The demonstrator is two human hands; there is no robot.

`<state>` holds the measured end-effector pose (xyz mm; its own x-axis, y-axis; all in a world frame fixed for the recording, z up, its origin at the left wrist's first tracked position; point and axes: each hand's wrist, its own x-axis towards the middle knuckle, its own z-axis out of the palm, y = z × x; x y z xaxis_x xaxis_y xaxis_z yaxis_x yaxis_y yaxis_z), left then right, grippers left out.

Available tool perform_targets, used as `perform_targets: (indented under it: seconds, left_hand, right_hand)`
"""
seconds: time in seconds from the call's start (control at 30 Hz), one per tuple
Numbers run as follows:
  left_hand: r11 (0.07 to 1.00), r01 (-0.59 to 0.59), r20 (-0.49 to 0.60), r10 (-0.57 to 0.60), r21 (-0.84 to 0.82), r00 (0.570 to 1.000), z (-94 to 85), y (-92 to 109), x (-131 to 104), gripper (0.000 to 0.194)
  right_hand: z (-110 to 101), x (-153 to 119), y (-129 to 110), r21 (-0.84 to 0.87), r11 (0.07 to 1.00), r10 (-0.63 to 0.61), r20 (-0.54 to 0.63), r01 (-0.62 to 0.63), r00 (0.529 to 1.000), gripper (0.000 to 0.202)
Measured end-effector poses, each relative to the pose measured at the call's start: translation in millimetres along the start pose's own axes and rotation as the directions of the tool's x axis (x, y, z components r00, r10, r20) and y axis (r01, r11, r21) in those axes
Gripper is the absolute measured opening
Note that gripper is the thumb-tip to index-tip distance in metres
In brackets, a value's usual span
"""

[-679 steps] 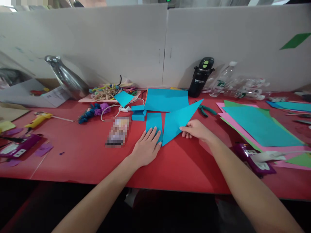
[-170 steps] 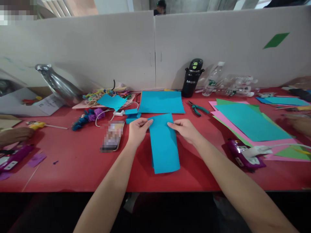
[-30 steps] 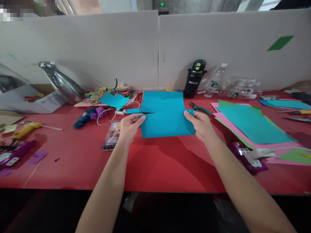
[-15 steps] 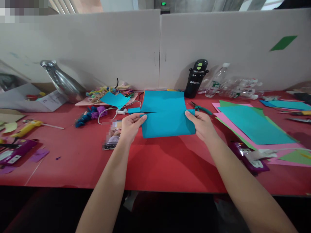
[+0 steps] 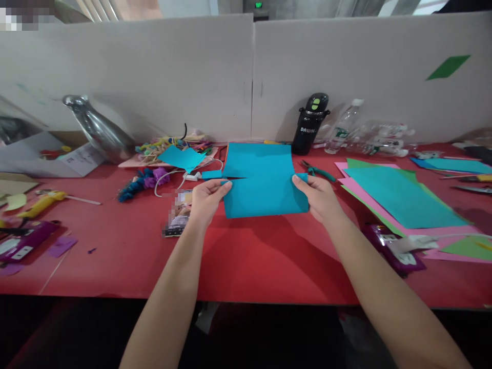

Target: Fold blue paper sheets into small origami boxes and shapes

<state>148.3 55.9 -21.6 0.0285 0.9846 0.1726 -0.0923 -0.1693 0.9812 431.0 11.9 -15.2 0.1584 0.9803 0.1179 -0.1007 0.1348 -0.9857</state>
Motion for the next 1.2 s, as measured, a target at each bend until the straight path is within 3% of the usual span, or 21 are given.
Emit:
perform_targets:
  seconds: [0.17,0.33,0.53,0.63,0.9,1.2]
  left_hand:
    - [0.996,-0.024,-0.024,0.026,0.082,0.999,-0.6,0.0,0.8,0.044]
    - [0.93,-0.077,-0.005,0.085,0.361,0.996,1.2,-1.0,-0.4,0.034]
    - [0.836,-0.152,0.19,0.059,0.527,0.98,8.6,-15.3,-2.1,0.021]
    - [0.776,-0.222,0.303,0.041,0.591,0.952,13.6,-18.6,-5.9,0.016]
    - [0.651,-0.336,0.448,-0.007,0.681,0.894,28.4,-15.7,-20.8,0.006]
    - [0.654,-0.385,0.518,-0.012,0.651,0.856,38.7,-17.9,-31.1,0.039]
  right_hand:
    - [-1.1,1.3,3.0,-0.084,0.995,-0.055,-0.007,0.054,0.998,0.039]
    - [-7.3,5.5,11.4,-0.352,0.927,-0.143,-0.024,0.125,0.989,0.041]
    - [-30.1,24.3,34.0,-0.701,0.67,-0.235,0.112,0.244,0.965,0.042]
    - [-41.7,35.3,47.5,-0.736,0.627,-0.24,0.13,0.255,0.962,0.035]
    - [-46.8,50.0,68.4,-0.841,0.49,-0.246,0.12,0.23,0.962,0.025]
    - [-33.3,47.4,69.1,-0.933,0.337,-0.295,0.022,0.125,0.955,0.026]
